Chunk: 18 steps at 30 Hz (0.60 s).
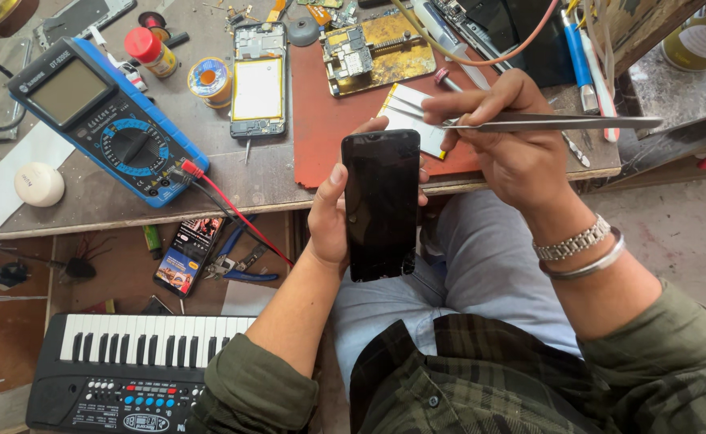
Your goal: The person sits on the floor holding a smartphone with a cracked screen and pries at the screen edge with a metal blade tool. They spray liquid from an aerosol can onto the phone, continue prying around the edges with a blue-handled tool, and use tweezers near the screen while testing a small device on the bench.
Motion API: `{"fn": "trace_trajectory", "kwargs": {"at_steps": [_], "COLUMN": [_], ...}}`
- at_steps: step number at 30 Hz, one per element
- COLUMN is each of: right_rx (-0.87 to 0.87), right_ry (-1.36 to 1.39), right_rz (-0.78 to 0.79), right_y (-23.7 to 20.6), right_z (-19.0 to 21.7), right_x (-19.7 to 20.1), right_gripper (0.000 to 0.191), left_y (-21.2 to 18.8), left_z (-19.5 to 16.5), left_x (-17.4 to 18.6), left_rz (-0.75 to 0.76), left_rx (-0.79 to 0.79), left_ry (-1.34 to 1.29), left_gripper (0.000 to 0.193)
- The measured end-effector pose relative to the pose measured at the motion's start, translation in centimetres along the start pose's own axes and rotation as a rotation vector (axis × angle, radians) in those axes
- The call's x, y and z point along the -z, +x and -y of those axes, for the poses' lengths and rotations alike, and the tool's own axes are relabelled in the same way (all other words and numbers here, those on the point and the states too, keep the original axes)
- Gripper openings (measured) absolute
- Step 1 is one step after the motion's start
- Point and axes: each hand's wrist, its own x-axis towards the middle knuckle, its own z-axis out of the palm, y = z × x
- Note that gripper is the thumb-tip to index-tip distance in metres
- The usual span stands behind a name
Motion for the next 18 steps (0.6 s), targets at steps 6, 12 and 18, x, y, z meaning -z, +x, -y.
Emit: {"fn": "trace_trajectory", "kwargs": {"at_steps": [6,12,18], "right_rx": [0.03,0.011,-0.01], "right_ry": [-0.05,-0.204,-0.227], "right_rz": [-0.084,-0.023,-0.044], "right_y": [-0.2,-0.7,-0.9], "right_z": [-0.8,-0.9,-1.1], "right_x": [0.2,0.6,0.9], "right_gripper": [0.012,0.024,0.022], "left_y": [0.2,0.3,0.2], "left_z": [0.3,0.5,0.5], "left_x": [0.3,0.4,0.5], "left_rz": [-0.011,-0.018,-0.017], "left_rx": [0.03,0.052,0.062], "left_ry": [0.008,0.036,0.074], "left_gripper": [0.087,0.089,0.092]}}
